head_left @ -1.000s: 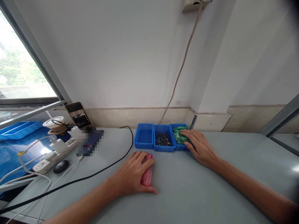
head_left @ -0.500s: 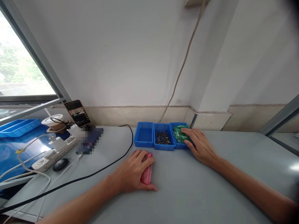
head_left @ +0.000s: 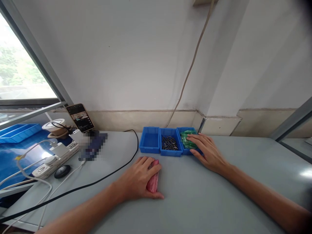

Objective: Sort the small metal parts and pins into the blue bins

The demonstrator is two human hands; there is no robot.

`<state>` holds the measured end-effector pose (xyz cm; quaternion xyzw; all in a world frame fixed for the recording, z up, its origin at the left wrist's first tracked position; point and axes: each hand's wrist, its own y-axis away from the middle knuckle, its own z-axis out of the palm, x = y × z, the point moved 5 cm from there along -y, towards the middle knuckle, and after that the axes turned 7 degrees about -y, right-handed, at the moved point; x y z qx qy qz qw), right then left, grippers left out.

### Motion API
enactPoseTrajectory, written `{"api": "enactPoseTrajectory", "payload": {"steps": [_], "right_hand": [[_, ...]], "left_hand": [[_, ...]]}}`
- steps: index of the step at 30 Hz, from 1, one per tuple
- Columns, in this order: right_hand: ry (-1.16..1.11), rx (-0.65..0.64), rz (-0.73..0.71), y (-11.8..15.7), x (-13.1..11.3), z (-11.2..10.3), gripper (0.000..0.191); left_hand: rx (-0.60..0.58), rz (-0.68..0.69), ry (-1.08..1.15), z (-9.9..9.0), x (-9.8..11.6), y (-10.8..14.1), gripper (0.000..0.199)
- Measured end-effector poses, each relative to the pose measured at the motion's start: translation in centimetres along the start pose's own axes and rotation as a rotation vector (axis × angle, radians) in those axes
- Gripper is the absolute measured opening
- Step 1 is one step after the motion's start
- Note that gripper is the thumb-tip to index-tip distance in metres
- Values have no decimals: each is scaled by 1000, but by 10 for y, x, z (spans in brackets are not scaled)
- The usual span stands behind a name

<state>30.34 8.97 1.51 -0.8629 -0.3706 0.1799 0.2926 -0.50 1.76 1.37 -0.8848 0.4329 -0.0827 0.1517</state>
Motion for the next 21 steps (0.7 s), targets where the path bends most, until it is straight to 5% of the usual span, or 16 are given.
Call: {"api": "enactPoseTrajectory", "payload": {"steps": [21], "right_hand": [[83,37,-89,3,-11,-3,20]], "left_hand": [[-30,57,-4,-1,-12,0,81]]}}
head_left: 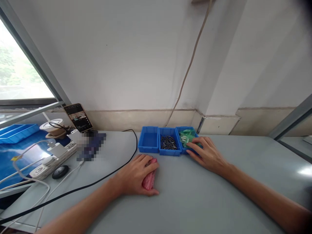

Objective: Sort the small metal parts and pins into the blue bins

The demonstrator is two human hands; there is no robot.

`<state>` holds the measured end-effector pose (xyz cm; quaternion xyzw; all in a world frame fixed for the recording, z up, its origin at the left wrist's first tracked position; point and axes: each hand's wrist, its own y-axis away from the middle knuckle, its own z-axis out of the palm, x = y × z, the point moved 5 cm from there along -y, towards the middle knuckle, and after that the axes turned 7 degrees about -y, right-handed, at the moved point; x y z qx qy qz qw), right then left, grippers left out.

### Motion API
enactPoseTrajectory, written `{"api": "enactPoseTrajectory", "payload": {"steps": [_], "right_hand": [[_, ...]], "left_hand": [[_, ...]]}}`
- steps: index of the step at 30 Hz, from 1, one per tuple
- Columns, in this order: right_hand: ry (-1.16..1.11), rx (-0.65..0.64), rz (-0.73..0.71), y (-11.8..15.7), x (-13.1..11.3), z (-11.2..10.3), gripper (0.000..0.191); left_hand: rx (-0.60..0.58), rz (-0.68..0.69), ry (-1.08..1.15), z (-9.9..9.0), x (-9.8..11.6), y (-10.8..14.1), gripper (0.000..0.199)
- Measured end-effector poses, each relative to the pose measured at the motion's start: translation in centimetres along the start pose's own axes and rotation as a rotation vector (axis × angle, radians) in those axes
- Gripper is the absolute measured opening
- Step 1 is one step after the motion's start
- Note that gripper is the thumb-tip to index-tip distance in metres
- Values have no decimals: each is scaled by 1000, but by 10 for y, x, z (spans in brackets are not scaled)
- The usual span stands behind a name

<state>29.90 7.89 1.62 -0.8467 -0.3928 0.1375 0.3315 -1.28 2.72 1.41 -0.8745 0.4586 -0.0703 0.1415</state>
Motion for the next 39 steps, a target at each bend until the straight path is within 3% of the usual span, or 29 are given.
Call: {"api": "enactPoseTrajectory", "payload": {"steps": [13,22,28,32,39], "right_hand": [[-48,-22,14,0,3,2,33],[-43,-38,-9,-2,1,3,26],[68,60,-76,-1,-5,-3,16],[120,45,-148,-2,-11,-4,10],[146,14,-127,-6,-11,-3,4]], "left_hand": [[-23,-78,9,-6,2,1,85],[-37,-104,6,-1,1,2,91],[-49,-110,12,1,-2,2,89],[-43,-106,21,1,-2,2,87],[-15,-100,9,2,-3,2,84]]}}
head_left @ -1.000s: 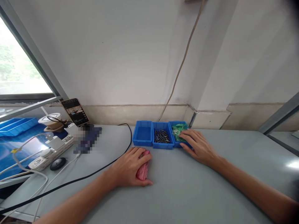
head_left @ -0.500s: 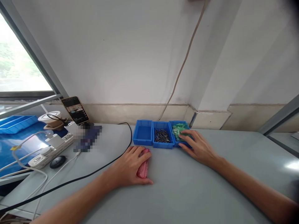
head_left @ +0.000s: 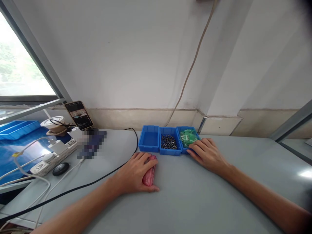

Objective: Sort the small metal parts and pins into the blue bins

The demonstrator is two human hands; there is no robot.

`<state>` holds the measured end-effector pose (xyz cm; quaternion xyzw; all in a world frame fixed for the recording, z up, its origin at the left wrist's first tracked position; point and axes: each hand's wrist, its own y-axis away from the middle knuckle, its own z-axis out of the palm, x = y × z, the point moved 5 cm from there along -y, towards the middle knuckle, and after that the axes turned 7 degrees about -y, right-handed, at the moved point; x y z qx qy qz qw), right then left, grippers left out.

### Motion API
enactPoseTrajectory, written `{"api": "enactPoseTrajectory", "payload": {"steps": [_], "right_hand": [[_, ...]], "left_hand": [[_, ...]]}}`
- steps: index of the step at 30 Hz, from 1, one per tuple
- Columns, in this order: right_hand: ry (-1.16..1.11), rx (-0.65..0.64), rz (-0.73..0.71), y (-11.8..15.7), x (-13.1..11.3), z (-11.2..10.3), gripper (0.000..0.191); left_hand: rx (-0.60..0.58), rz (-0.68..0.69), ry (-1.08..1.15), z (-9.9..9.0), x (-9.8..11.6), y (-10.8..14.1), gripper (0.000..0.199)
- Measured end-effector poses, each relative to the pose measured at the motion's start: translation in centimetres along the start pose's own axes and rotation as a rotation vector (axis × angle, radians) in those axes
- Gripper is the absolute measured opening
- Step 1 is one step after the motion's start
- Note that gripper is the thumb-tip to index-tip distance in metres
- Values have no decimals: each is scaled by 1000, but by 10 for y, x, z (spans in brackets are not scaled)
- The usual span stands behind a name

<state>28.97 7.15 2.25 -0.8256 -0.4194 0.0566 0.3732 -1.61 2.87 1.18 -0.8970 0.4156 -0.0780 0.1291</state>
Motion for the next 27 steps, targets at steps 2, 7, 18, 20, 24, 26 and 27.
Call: {"api": "enactPoseTrajectory", "payload": {"steps": [2,7,18,20,24,26,27], "right_hand": [[3,-4,2,-1,-1,0,6],[45,3,11,-3,-2,-2,13],[143,-19,40,-7,-3,-4,25],[151,-24,43,-6,-2,-4,25],[164,-13,41,-6,-1,-6,25],[166,-12,40,-7,-1,-7,25],[166,-12,40,-7,0,-7,25]], "left_hand": [[3,-1,-2,0,0,0,83],[-1,-1,4,-1,0,0,83],[4,6,-9,-1,-1,-1,80],[-3,-3,-10,-1,-2,-1,76],[-29,-15,7,-1,-4,-1,66],[-37,-13,17,-1,-4,0,65],[-39,-11,20,-1,-4,0,67]]}}
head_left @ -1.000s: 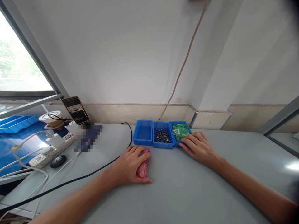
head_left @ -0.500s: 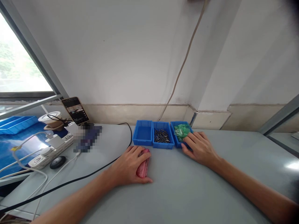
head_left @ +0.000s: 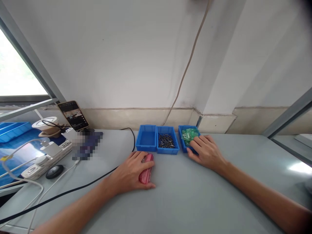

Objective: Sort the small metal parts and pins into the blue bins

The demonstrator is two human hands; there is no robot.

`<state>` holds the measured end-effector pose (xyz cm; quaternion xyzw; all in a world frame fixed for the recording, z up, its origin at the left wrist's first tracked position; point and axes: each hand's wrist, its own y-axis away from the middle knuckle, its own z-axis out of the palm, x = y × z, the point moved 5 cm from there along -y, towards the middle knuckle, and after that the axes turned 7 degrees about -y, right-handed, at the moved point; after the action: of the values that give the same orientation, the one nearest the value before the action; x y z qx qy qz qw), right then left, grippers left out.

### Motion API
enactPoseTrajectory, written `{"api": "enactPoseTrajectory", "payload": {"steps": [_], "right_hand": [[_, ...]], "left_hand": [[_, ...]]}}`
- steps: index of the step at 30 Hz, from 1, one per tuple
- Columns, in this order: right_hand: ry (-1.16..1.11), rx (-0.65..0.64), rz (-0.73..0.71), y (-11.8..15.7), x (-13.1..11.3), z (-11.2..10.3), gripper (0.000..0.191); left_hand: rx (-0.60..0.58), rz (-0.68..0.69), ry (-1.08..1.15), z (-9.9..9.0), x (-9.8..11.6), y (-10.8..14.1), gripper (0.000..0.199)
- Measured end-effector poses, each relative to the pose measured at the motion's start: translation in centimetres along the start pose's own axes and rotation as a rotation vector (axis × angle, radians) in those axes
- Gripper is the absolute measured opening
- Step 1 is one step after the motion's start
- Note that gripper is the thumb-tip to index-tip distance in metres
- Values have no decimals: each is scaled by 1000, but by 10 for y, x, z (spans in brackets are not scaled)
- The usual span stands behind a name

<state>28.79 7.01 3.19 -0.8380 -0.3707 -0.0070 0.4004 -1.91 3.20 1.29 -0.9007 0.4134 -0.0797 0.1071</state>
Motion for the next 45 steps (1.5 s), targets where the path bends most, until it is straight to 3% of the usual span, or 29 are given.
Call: {"api": "enactPoseTrajectory", "payload": {"steps": [4,13,21,34,45], "right_hand": [[-1,0,-7,-1,2,-1,25],[10,-21,-22,2,5,0,26],[-6,-18,-24,4,7,2,25],[-29,-27,-20,1,9,-2,32],[31,-165,-49,6,10,-12,34]], "left_hand": [[9,7,5,0,0,0,75],[2,6,24,-5,2,-1,59],[7,-14,55,-2,0,1,63],[-8,-5,47,-3,0,1,53],[-7,8,64,-2,1,1,50]]}}
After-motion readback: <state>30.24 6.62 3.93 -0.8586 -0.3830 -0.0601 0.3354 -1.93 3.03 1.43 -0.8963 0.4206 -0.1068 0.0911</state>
